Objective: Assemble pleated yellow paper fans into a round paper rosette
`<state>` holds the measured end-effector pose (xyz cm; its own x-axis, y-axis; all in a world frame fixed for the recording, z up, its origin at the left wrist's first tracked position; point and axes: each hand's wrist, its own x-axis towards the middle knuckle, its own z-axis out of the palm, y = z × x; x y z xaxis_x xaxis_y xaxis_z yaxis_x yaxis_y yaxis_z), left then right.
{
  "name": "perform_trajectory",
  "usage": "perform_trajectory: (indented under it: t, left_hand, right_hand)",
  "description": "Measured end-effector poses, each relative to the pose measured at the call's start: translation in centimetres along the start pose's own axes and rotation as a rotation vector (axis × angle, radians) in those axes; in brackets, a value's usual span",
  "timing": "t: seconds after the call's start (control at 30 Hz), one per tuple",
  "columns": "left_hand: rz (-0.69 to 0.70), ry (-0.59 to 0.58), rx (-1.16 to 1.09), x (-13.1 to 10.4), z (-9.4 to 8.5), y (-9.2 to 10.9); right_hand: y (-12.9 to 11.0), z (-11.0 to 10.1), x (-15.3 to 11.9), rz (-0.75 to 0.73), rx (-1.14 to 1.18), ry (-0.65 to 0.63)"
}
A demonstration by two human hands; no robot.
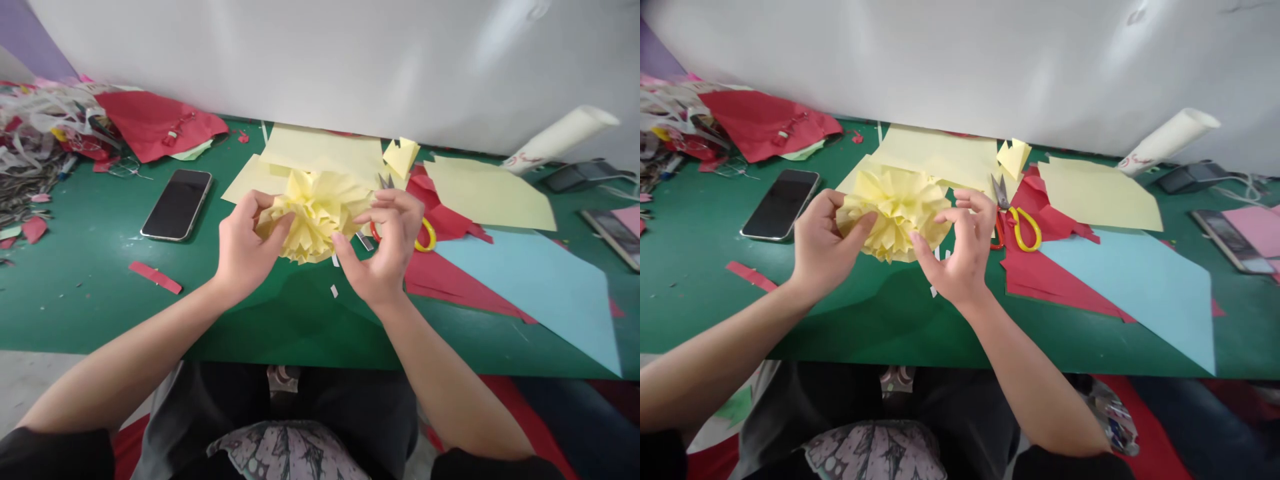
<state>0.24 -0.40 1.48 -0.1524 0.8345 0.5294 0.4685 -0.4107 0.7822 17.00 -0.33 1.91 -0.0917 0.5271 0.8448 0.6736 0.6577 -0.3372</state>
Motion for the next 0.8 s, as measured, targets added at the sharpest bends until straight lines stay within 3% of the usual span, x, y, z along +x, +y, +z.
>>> perform_trajectory:
  t: [0.1, 0.3, 0.53, 0.7, 0.8]
  left_hand:
    - [0.011, 0.004, -0.052, 0.0, 0.2, -0.2]
    - [0.067, -0.107, -0.108, -0.3, 0.5, -0.8]
    - [0.083, -0.11, -0.097, -0.3, 0.6, -1.4]
    - [0.161, -0.138, -0.059, -0.4, 0.6, -1.1]
    - [0.181, -0.203, -0.063, -0.6, 0.6, -0.7]
  right_hand:
    - [0.0, 0.1, -0.2, 0.051, -0.001, -0.033]
    - [0.3, 0.1, -0.2, 0.113, 0.03, -0.095]
    - [0.2, 0.0, 0.0, 0.031, 0.018, -0.04]
    - [0.2, 0.3, -0.5, -0.222, -0.305, 0.119]
    - [0.0, 0.3, -0.9, -0.408, -0.387, 0.121]
